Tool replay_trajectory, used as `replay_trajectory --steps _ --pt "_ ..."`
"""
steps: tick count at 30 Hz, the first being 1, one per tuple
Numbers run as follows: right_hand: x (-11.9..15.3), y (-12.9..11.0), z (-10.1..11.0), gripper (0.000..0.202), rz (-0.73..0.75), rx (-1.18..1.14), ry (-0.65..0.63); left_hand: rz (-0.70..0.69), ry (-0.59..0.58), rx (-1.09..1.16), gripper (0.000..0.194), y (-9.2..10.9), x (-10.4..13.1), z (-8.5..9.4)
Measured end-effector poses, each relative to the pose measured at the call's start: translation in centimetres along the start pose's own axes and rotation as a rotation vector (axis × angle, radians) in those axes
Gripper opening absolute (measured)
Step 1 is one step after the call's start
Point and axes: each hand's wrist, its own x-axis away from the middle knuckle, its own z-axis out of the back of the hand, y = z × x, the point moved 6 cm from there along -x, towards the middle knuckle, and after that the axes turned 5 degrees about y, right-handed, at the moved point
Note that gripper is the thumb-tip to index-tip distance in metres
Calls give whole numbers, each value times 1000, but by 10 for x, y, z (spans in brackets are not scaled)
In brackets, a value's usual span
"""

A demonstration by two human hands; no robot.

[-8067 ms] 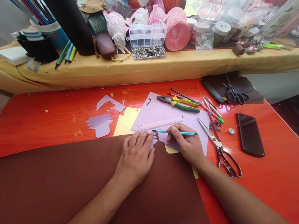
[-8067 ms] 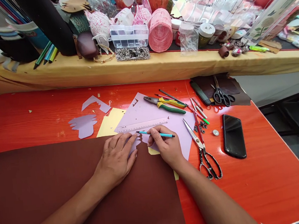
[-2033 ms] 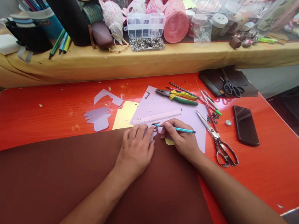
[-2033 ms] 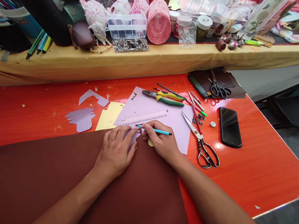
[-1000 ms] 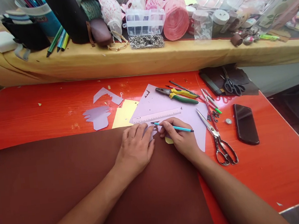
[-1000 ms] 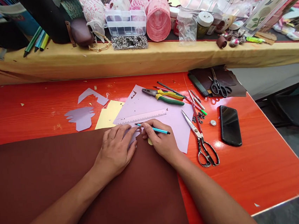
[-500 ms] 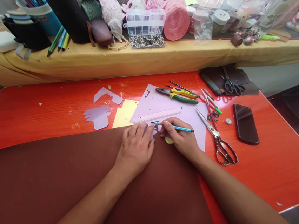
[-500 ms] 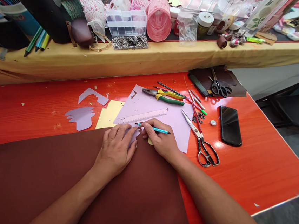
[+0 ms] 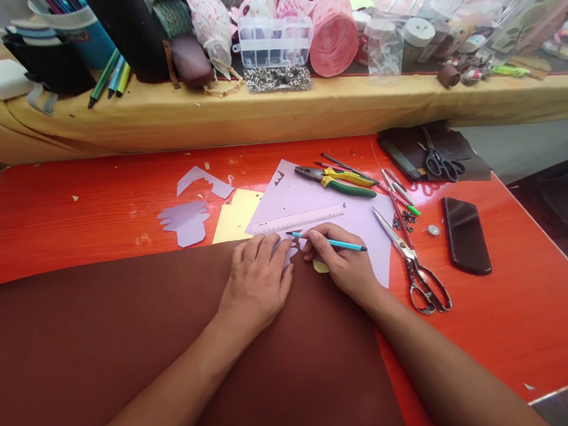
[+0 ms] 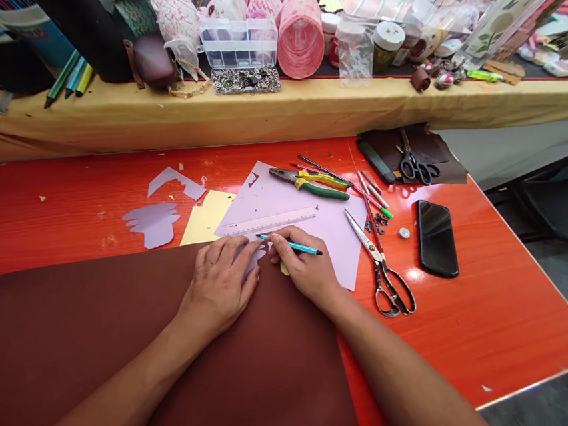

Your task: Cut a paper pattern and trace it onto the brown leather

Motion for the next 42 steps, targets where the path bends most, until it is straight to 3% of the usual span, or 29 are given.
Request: replay_trajectory --steps 20,42 --pt "3 2 5 31 -26 -17 52 0 -17 -1 40 0 0 0" --pt "1 -3 2 34 5 46 13 3 -28 -1 41 0 0 -1"
